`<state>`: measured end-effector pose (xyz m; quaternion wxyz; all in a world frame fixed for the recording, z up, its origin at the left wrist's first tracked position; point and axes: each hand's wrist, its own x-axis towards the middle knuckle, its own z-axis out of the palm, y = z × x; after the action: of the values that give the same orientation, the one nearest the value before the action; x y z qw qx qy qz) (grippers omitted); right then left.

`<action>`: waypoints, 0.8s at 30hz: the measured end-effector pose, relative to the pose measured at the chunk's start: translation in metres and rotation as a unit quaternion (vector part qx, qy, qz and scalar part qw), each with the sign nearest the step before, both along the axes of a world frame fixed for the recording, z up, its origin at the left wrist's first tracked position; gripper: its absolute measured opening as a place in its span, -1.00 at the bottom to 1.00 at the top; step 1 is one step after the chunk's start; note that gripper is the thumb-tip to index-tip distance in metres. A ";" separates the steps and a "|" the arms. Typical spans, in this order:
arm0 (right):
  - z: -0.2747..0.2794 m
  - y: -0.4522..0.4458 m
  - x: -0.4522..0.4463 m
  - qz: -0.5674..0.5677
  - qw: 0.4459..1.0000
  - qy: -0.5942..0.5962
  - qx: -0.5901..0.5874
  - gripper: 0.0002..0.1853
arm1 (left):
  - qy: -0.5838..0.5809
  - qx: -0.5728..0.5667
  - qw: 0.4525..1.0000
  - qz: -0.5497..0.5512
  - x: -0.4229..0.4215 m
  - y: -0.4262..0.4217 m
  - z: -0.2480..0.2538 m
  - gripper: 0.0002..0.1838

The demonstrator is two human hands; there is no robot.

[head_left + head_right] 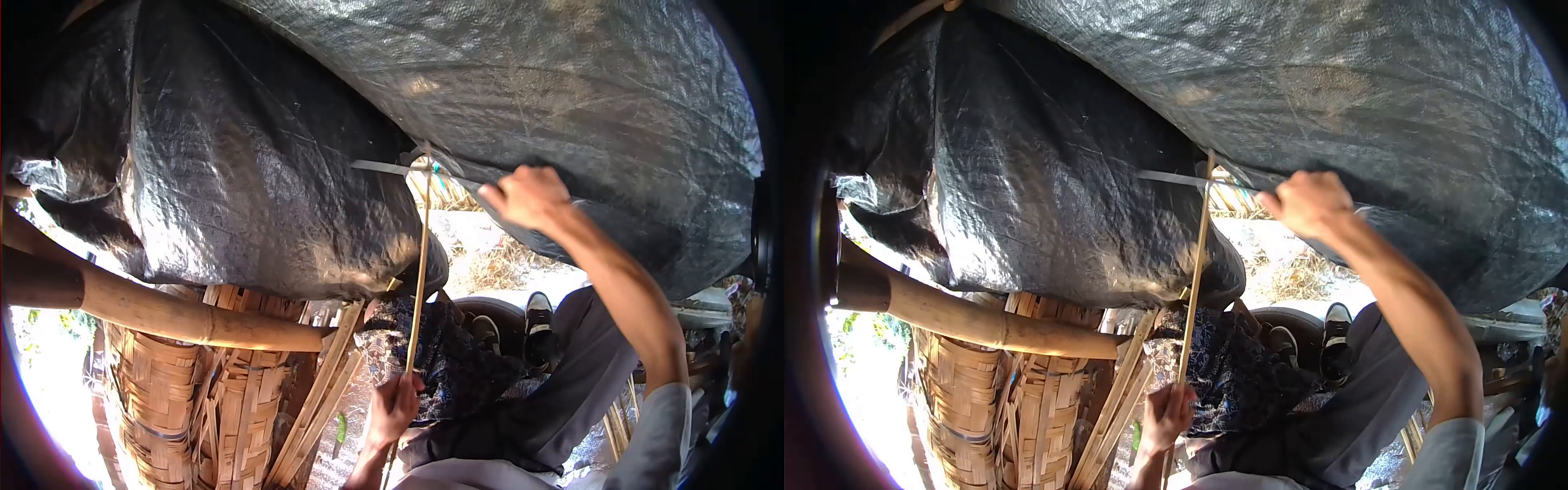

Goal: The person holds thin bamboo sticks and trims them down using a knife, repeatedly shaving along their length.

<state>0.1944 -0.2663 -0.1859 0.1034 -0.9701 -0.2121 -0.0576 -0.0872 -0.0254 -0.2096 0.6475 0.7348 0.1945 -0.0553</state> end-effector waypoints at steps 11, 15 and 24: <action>0.019 -0.021 -0.019 -0.103 0.993 -0.063 0.000 -0.39 | -0.093 0.077 0.989 0.083 0.040 0.052 -0.011 -0.59; 0.019 -0.020 -0.020 -0.155 0.987 0.013 0.046 -0.34 | -0.092 0.008 0.993 0.071 0.059 0.040 -0.018 -0.60; 0.033 0.006 -0.055 -0.154 0.978 0.079 0.114 -0.38 | -0.116 -0.047 0.985 0.122 0.088 0.043 -0.099 -0.69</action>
<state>0.1390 -0.2606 -0.1533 0.2195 -0.9745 -0.0432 -0.0196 0.0012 0.0175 -0.3089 0.7012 0.6759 0.2034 0.1007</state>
